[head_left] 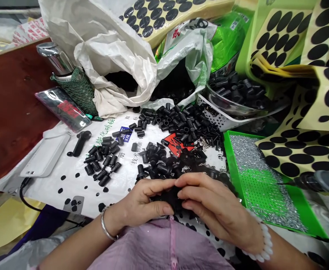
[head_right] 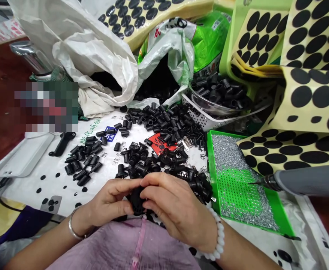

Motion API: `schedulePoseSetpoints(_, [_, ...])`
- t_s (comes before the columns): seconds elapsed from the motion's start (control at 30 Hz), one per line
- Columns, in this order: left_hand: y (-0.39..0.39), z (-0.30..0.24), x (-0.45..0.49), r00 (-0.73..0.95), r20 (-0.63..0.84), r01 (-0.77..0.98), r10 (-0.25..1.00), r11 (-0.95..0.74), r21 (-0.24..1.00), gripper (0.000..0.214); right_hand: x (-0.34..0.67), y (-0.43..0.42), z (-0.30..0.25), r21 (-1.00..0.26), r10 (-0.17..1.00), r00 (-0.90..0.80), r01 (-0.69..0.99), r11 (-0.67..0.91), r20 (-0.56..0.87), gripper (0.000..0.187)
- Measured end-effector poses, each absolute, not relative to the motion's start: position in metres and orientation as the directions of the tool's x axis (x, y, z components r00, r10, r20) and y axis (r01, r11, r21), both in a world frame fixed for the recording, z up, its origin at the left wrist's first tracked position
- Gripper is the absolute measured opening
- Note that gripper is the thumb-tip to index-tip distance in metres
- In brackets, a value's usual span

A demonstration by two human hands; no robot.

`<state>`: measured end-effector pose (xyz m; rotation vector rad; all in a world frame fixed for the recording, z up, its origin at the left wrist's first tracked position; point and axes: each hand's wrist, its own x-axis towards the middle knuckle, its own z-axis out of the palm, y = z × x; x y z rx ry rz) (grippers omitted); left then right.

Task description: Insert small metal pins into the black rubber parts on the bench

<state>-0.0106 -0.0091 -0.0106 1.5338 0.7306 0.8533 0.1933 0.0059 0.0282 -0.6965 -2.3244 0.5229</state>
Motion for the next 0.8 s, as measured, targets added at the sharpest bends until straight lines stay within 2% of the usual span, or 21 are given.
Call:
schedulePoseSetpoints(0.1, [-0.01,-0.012,-0.008,0.545,0.067,-0.015,0.836,-0.071,0.997,0.044,0.195,0.005,0.026,-0.437,0.584,-0.647,0.397,0.807,0.491,0.014])
schedulePoseSetpoints(0.27, [-0.012,-0.013,-0.007,0.57,-0.051,-0.049,0.82,0.096,0.994,0.045,0.198,0.006,0.022,-0.386,0.568,-0.646,0.419,0.822,0.51,0.015])
schedulePoseSetpoints(0.4, [-0.015,-0.013,-0.005,0.59,-0.094,-0.043,0.802,0.148,0.988,0.046,0.197,0.006,0.021,-0.242,0.49,-0.704,0.429,0.871,0.514,0.025])
schedulePoseSetpoints(0.53, [-0.017,-0.011,-0.002,0.538,-0.036,0.033,0.842,0.021,0.999,0.045,0.195,0.005,0.014,-0.192,0.482,-0.716,0.451,0.872,0.504,0.026])
schedulePoseSetpoints(0.7, [-0.015,-0.009,0.001,0.436,0.184,0.227,0.881,-0.306,0.925,0.045,0.195,0.006,0.001,-0.203,0.5,-0.653,0.477,0.855,0.569,0.014])
schedulePoseSetpoints(0.8, [-0.014,-0.008,0.0,0.441,0.247,0.216,0.863,-0.369,0.904,0.044,0.197,0.007,0.001,-0.184,0.457,-0.666,0.44,0.879,0.59,0.01])
